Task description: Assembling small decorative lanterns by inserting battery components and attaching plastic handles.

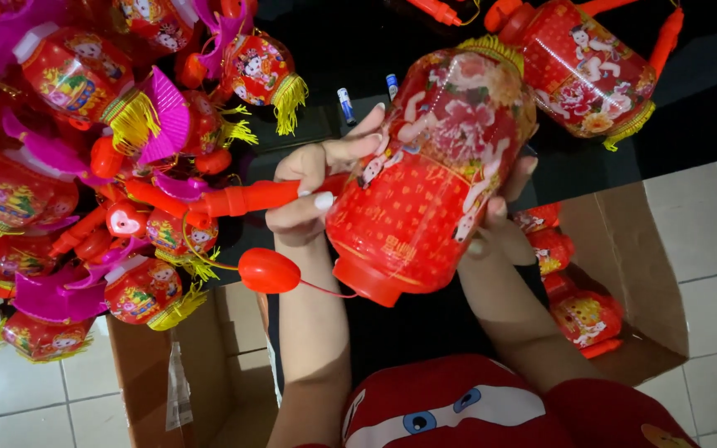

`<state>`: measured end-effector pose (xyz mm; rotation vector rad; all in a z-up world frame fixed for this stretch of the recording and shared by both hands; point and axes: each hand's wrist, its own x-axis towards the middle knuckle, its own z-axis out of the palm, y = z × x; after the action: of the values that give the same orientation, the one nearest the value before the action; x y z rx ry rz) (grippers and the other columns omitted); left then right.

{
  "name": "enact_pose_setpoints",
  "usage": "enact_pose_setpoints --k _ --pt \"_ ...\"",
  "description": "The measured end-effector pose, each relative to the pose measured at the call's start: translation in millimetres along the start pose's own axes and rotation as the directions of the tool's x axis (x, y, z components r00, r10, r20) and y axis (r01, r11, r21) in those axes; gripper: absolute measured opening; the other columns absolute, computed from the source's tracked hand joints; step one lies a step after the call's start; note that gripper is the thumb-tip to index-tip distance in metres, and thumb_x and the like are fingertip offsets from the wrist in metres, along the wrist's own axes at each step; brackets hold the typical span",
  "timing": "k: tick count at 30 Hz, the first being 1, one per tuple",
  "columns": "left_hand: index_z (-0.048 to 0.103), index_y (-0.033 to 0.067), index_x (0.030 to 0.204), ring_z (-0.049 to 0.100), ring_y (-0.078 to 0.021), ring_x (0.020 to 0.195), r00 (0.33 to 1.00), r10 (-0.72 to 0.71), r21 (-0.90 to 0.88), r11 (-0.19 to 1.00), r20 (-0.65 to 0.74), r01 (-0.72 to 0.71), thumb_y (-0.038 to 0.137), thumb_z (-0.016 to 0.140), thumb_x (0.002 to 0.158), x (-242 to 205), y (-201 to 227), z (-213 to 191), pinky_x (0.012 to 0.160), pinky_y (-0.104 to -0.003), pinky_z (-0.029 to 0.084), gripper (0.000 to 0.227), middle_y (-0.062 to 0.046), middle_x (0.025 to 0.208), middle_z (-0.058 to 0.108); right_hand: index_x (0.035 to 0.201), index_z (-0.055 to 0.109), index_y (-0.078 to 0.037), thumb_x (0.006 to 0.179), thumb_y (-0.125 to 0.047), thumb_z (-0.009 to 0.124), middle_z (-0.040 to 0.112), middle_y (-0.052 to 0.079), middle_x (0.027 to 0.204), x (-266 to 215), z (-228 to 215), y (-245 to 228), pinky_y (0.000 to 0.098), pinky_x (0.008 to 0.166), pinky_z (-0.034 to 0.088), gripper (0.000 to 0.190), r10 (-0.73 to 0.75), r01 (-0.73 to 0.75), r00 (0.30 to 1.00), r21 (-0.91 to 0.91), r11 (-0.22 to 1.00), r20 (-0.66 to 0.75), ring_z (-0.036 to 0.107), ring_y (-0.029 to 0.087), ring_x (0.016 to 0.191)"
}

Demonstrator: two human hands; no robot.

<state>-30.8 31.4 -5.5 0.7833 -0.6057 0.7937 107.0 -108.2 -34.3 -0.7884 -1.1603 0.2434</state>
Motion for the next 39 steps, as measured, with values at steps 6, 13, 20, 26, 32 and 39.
enact_pose_setpoints --k 6,13,20,26,32,39 --pt "0.046 0.0140 0.077 0.028 -0.0495 0.152 0.999 -0.011 0.037 0.999 -0.046 0.013 -0.005 0.059 0.088 0.3 -0.6 2.6 0.126 -0.066 0.020 0.025 -0.037 0.144 0.051 0.163 0.033 -0.024 0.069 -0.035 0.086 0.039 0.008 0.163 -4.9 5.3 8.9 0.0564 0.128 0.042 0.109 -0.038 0.037 0.998 -0.014 0.999 -0.052 0.041 0.030 0.149" --pt "0.040 0.0131 0.083 0.049 -0.0281 0.139 0.919 -0.029 0.639 0.710 -0.393 0.296 0.019 0.063 0.101 2.0 -4.5 8.2 0.120 -0.045 0.037 0.029 -0.017 0.144 0.051 0.162 0.032 -0.019 0.076 -0.029 0.083 0.038 0.011 0.164 12.3 -7.8 12.2 0.0534 0.126 0.047 0.100 0.028 -0.041 0.996 -0.159 0.986 -0.084 0.043 0.034 0.152" --pt "0.041 0.0110 0.114 0.061 -0.0105 0.105 0.573 -0.123 0.460 0.473 -0.810 0.751 0.053 0.068 0.086 9.3 -33.1 13.0 0.086 -0.029 0.054 0.057 -0.002 0.113 0.049 0.159 0.028 -0.024 0.087 -0.069 0.050 0.057 0.017 0.150 51.2 -11.6 -0.9 0.0492 0.105 0.061 0.088 0.808 -0.783 0.561 0.203 0.588 -0.179 0.063 0.034 0.137" --pt "0.027 0.0071 0.148 0.050 -0.0234 0.137 0.394 -0.400 0.117 0.564 -0.828 0.818 0.046 0.080 0.067 20.8 -29.7 17.6 0.112 -0.042 0.054 0.104 -0.010 0.150 0.027 0.130 0.062 -0.007 0.085 -0.053 0.064 0.074 0.012 0.117 54.2 -23.4 4.6 0.0415 0.090 0.059 0.064 0.987 -0.751 0.135 0.640 0.161 -0.091 0.072 0.029 0.105" --pt "0.034 0.0120 0.152 0.058 -0.0305 0.134 0.426 -0.577 -0.053 0.634 -0.696 0.772 0.037 0.079 0.073 28.5 -25.9 22.1 0.111 -0.046 0.053 0.095 -0.015 0.144 0.057 0.132 0.058 -0.009 0.083 -0.046 0.068 0.071 0.010 0.120 59.0 -19.7 -3.8 0.0415 0.092 0.058 0.062 0.978 -0.719 0.113 0.665 0.204 -0.177 0.071 0.028 0.110" --pt "0.035 0.0094 0.154 0.061 -0.0319 0.130 0.604 -0.516 -0.044 0.781 -0.608 0.623 0.020 0.084 0.080 14.2 -39.0 13.2 0.111 -0.048 0.053 0.089 -0.017 0.141 0.060 0.145 0.050 -0.011 0.093 -0.051 0.061 0.065 0.012 0.134 48.2 -24.8 -1.4 0.0410 0.099 0.058 0.066 0.818 -0.675 0.566 0.514 0.529 -0.099 0.067 0.027 0.123"
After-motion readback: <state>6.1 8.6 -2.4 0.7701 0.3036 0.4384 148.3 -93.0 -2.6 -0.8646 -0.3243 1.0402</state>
